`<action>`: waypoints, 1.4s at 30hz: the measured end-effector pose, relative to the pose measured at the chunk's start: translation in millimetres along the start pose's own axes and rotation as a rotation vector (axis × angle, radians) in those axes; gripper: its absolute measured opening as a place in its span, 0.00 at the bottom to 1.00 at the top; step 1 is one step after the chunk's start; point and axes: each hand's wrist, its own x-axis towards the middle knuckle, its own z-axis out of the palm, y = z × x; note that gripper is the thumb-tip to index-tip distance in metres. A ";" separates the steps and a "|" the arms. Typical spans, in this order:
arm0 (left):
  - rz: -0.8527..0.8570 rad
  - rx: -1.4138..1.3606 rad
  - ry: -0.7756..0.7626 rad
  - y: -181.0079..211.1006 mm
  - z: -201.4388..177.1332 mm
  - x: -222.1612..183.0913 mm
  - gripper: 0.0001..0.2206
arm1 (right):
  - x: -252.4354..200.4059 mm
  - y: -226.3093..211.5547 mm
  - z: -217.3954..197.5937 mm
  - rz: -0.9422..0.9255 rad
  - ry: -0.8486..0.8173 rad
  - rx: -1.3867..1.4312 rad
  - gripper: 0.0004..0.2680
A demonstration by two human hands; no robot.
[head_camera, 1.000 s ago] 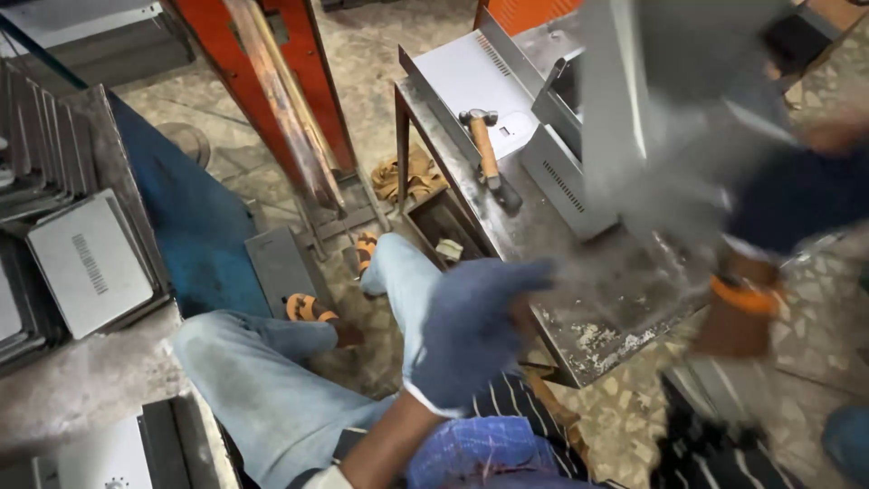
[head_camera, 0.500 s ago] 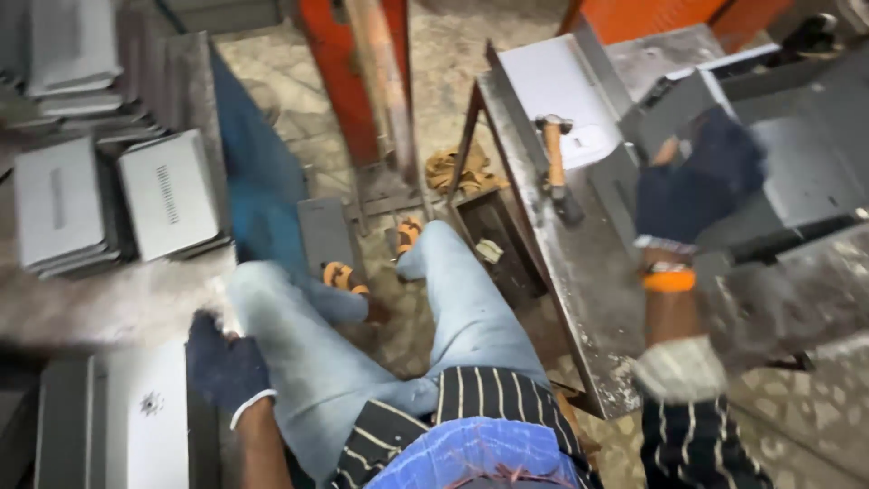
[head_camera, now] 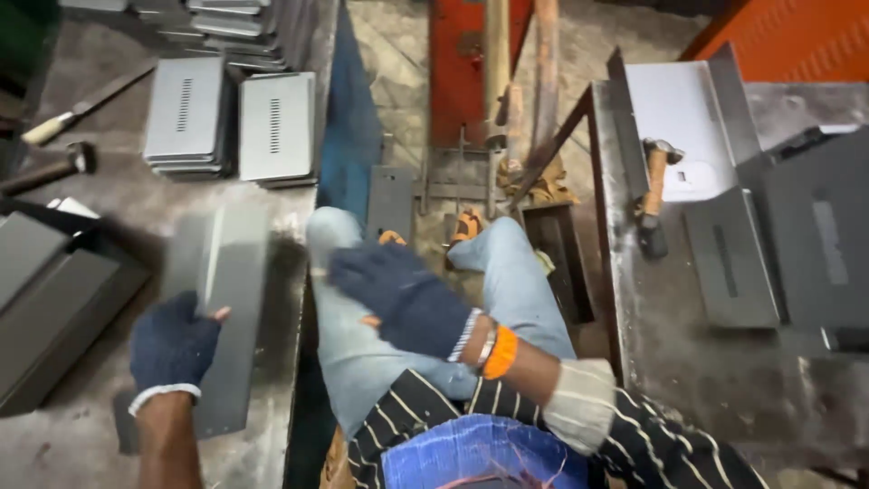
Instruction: Spot welding metal enclosure parts and using a hammer to adjust or straighten them.
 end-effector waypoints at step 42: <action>0.293 -1.165 -0.162 288.3 73.1 43.1 0.23 | -103.0 82.7 -35.1 0.781 1.205 1.314 0.20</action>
